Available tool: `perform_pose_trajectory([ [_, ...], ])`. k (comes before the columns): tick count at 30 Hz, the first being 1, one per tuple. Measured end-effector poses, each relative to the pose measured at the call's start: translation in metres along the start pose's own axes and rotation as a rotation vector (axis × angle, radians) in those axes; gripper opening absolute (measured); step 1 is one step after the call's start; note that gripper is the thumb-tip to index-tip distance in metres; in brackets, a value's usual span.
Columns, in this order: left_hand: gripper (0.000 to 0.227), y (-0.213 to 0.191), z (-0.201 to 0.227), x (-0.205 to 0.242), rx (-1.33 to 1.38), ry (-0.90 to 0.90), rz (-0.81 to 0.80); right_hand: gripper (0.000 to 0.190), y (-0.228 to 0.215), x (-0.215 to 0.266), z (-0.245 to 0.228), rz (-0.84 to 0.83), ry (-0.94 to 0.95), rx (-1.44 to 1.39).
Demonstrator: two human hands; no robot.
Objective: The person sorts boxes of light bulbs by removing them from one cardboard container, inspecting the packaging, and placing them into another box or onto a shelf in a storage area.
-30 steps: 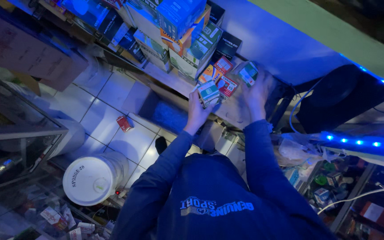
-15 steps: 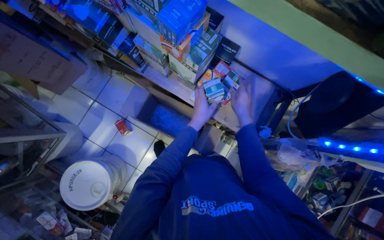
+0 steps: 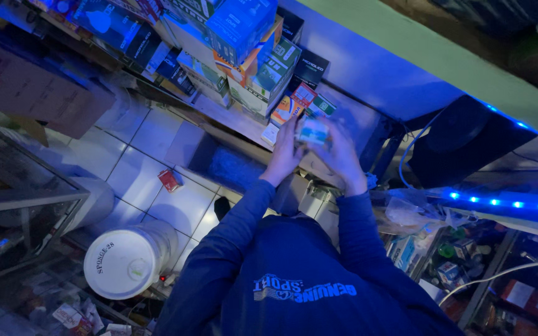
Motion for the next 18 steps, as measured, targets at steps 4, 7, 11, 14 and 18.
perform_pose_trajectory([
  [4, 0.084, -0.005, -0.022, 0.013, -0.016, -0.065, 0.078, 0.064, -0.019, -0.014, 0.027, 0.295, 0.151, -0.18],
  [7, 0.075, -0.009, -0.032, 0.021, -0.005, -0.079, 0.095, 0.062, -0.014, -0.031, 0.031, 0.387, 0.068, -0.201],
  [11, 0.07, -0.012, -0.029, 0.025, 0.009, -0.1, 0.083, 0.062, 0.015, -0.044, 0.025, 0.413, 0.009, 0.014],
  [14, 0.067, -0.017, -0.019, 0.024, 0.04, -0.064, 0.092, 0.062, 0.038, -0.044, 0.017, 0.417, -0.039, 0.132],
  [18, 0.066, -0.021, -0.022, 0.024, 0.082, -0.103, 0.08, 0.062, 0.067, -0.048, 0.015, 0.287, -0.062, 0.256],
])
Point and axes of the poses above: each hand's wrist, its own x-axis away from the middle knuckle, its own y-axis out of the palm, z = x × y, the point moved 10 cm from there along -x, towards the middle knuckle, and after that the axes turned 14 degrees about y, right-handed, at the moved point
